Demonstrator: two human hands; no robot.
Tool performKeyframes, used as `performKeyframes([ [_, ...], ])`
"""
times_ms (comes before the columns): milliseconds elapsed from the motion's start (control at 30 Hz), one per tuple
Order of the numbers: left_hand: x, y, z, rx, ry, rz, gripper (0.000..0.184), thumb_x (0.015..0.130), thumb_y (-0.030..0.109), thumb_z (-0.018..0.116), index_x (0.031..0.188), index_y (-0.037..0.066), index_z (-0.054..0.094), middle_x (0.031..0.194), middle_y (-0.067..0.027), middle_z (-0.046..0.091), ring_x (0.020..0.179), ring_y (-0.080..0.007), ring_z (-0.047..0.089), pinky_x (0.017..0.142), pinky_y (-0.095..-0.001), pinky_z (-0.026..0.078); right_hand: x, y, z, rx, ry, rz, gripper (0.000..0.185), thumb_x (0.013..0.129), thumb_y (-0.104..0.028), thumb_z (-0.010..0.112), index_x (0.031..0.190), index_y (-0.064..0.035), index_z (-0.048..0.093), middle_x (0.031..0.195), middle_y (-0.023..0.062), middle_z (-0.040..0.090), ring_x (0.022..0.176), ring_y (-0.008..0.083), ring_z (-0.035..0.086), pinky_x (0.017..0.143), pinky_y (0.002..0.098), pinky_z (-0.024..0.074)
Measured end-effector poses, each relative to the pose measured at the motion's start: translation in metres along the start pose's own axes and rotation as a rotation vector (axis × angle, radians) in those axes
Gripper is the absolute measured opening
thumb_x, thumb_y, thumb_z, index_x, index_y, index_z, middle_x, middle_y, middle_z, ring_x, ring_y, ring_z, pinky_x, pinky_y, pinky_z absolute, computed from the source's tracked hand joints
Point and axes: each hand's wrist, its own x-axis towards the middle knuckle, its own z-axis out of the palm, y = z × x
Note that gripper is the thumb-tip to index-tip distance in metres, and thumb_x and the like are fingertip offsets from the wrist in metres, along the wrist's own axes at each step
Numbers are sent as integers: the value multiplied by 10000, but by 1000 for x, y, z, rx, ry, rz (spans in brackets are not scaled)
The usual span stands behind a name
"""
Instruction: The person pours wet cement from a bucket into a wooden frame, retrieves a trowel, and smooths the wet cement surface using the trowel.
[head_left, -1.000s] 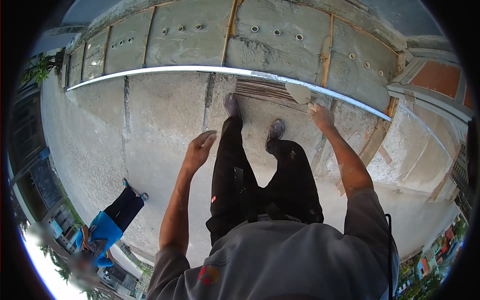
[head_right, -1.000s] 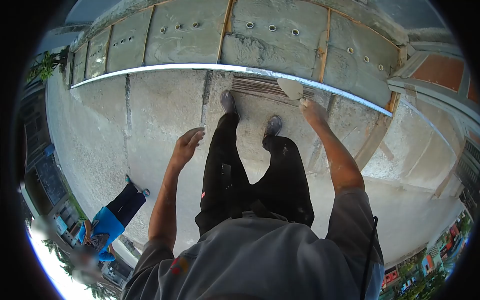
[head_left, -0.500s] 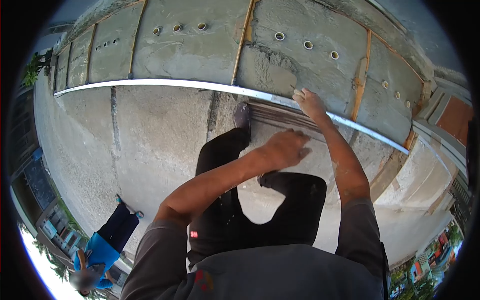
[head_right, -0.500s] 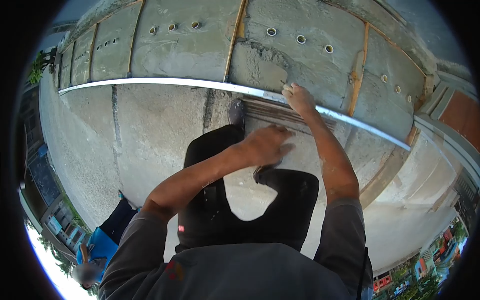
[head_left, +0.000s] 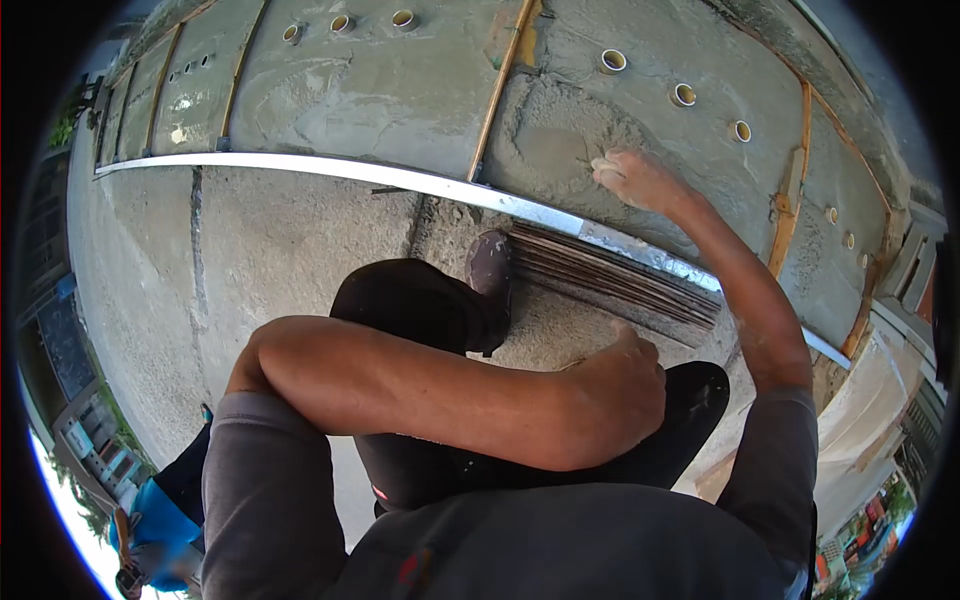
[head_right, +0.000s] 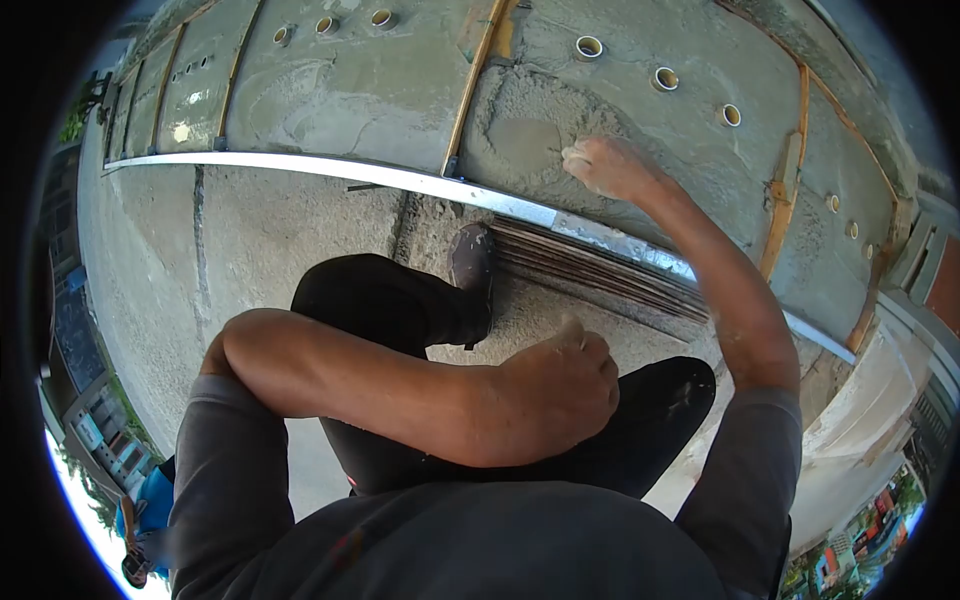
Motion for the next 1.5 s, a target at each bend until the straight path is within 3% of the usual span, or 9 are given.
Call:
performKeyframes([
  [233, -2, 1, 1, 242, 176, -171, 355, 853, 192, 605, 1095, -45, 711, 1065, -167, 688, 1044, -342, 621, 961, -555, 478, -41, 12, 11, -262, 196, -226, 333, 988, -331, 505, 1000, -54, 689, 1076, 138, 712, 1006, 382, 665, 874, 496, 512],
  [433, 13, 17, -5, 233, 1, -35, 462, 863, 273, 640, 1202, -37, 689, 1222, -230, 655, 1156, -420, 582, 961, -674, 438, 22, -1, 16, -311, 270, 15, 327, 988, -316, 491, 1114, -85, 685, 1040, 187, 701, 974, 406, 667, 847, 514, 519],
  [533, 12, 19, -1, 257, 87, -15, 371, 874, 200, 599, 1107, -69, 701, 1081, -195, 679, 1060, -356, 626, 976, -572, 481, 44, -16, 12, -202, 362, 112, 341, 978, -327, 489, 1102, -71, 677, 1050, 219, 698, 984, 421, 665, 856, 528, 513],
  [800, 10, 18, -9, 286, 81, 9, 393, 859, 207, 619, 1112, -85, 690, 1074, -208, 677, 1056, -361, 627, 973, -572, 483, -8, 11, 15, -88, 426, 199, 362, 990, -386, 534, 1137, -71, 638, 950, 231, 694, 892, 437, 669, 764, 534, 524],
  [1000, 19, 19, 3, 307, 126, -23, 416, 871, 205, 603, 1145, -101, 671, 1092, -231, 676, 1068, -379, 626, 980, -568, 482, -147, 91, 6, -486, 297, -25, 260, 999, -332, 572, 1170, -142, 620, 980, 157, 651, 842, 364, 679, 718, 469, 541],
  [1133, 26, 21, 4, 299, 114, -8, 417, 875, 202, 599, 1156, -98, 668, 1100, -233, 678, 1073, -378, 627, 979, -564, 482, -126, 124, 8, -552, 255, -79, 284, 998, -346, 566, 1167, -122, 608, 1019, 168, 652, 885, 373, 672, 747, 471, 536],
  [1300, 33, 24, 2, 339, 43, -2, 399, 875, 198, 599, 1147, -84, 674, 1084, -211, 683, 1063, -360, 629, 957, -555, 485, -46, 90, 11, -381, 443, -40, 302, 1000, -361, 547, 1128, -91, 598, 970, 196, 695, 872, 421, 673, 750, 514, 534],
  [1400, 35, 21, 4, 313, 56, 15, 389, 874, 199, 599, 1132, -82, 677, 1056, -202, 684, 1052, -350, 627, 946, -553, 487, -9, 80, 19, -255, 510, 18, 349, 1004, -389, 555, 1067, -47, 588, 924, 214, 677, 785, 362, 689, 675, 467, 525],
  [1500, 34, 19, 3, 319, 97, 0, 382, 874, 205, 597, 1113, -79, 685, 1040, -198, 682, 1046, -350, 625, 944, -556, 489, -43, 50, 21, 317, 397, 303, 417, 985, -454, 593, 1036, -41, 563, 808, 154, 627, 604, 255, 635, 521, 406, 496],
])
